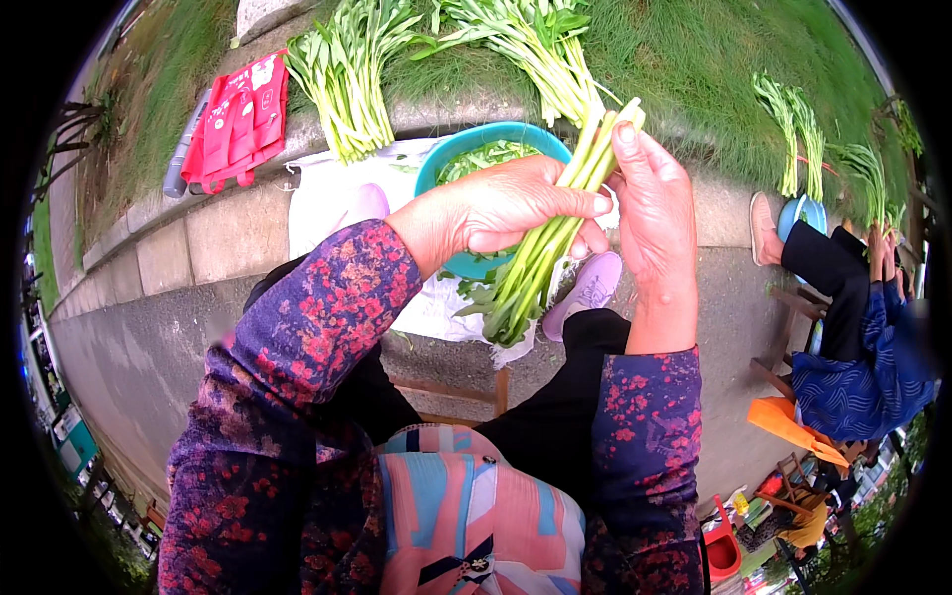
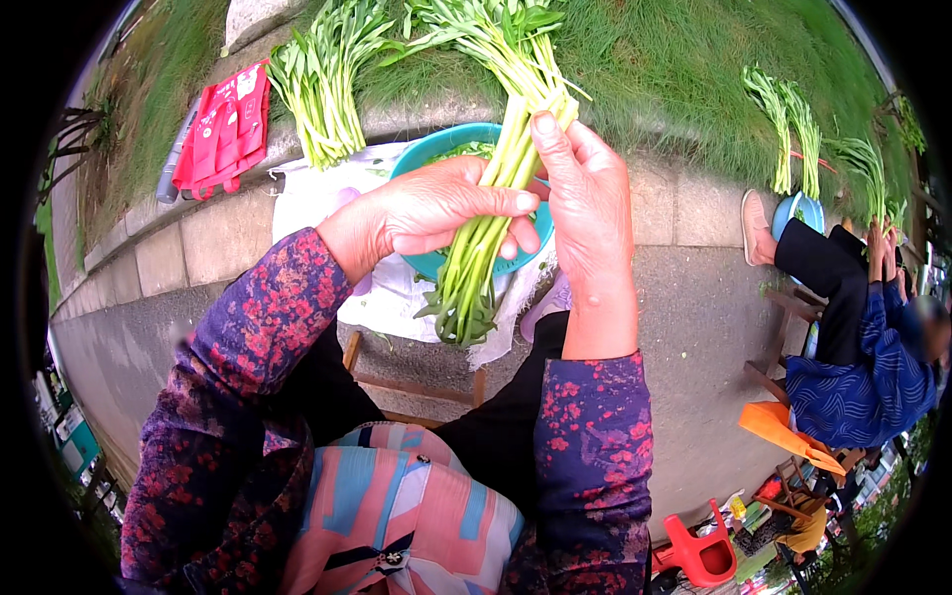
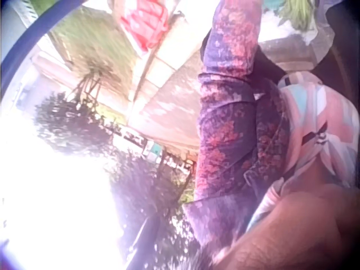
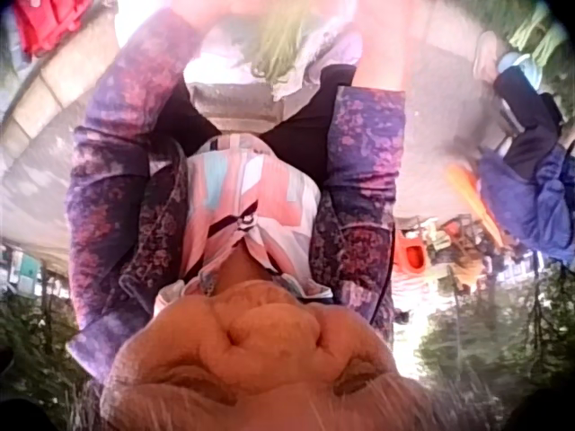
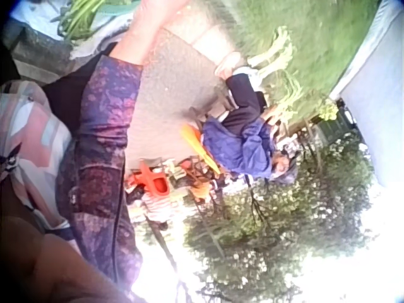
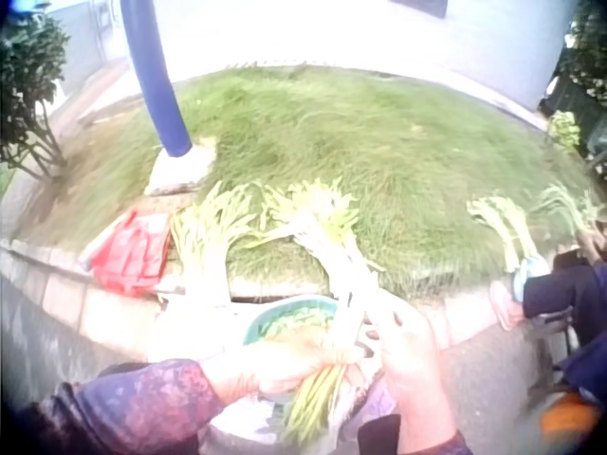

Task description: The person picks through green vegetable stalks by hand, breaking off leaves and stems and placing them into a blue basin.

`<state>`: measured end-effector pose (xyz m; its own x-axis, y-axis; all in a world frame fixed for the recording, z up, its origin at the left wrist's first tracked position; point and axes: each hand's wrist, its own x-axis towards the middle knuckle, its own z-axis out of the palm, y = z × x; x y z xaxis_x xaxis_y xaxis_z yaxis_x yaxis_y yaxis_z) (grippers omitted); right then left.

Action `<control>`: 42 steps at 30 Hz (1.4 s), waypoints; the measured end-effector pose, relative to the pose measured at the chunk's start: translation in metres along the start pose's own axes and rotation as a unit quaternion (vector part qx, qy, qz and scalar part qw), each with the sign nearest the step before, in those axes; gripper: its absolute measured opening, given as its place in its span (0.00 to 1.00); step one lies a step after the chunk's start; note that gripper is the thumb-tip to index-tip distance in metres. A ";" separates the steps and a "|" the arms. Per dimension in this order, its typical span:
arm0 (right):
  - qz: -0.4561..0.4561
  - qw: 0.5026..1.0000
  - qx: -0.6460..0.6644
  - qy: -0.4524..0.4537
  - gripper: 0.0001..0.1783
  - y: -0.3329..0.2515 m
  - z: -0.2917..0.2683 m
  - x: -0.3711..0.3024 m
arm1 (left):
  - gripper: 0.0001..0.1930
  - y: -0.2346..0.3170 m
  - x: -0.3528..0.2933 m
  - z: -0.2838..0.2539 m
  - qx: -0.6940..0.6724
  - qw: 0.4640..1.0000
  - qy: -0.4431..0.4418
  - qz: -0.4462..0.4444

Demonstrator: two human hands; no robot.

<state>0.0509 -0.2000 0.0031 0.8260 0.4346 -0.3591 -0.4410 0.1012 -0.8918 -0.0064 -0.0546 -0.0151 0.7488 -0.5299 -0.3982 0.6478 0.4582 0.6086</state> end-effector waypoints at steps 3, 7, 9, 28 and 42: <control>-0.079 0.981 -0.118 0.134 0.19 0.004 -0.006 0.004 | 0.14 0.014 -0.002 -0.011 -0.007 0.996 0.080 0.027; -0.109 0.980 -0.110 0.127 0.11 0.001 -0.014 0.000 | 0.10 0.043 -0.014 -0.035 -0.130 0.962 0.165 0.176; -0.114 0.981 -0.113 0.110 0.08 0.002 -0.011 -0.003 | 0.10 0.055 -0.019 -0.055 -0.203 0.930 0.166 0.258; -0.253 0.904 -0.299 0.174 0.05 0.013 0.001 0.009 | 0.12 0.077 -0.051 -0.099 -0.352 0.798 0.240 0.427; -0.213 0.901 -0.352 0.135 0.05 0.008 -0.003 0.011 | 0.11 0.079 -0.056 -0.083 -0.237 0.824 0.307 0.413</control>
<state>0.0574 -0.1974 -0.0090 0.9649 0.2469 0.0891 0.1909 -0.4272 -0.8838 0.0147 0.0707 -0.0017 0.7970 0.4972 -0.3428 -0.2467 0.7862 0.5667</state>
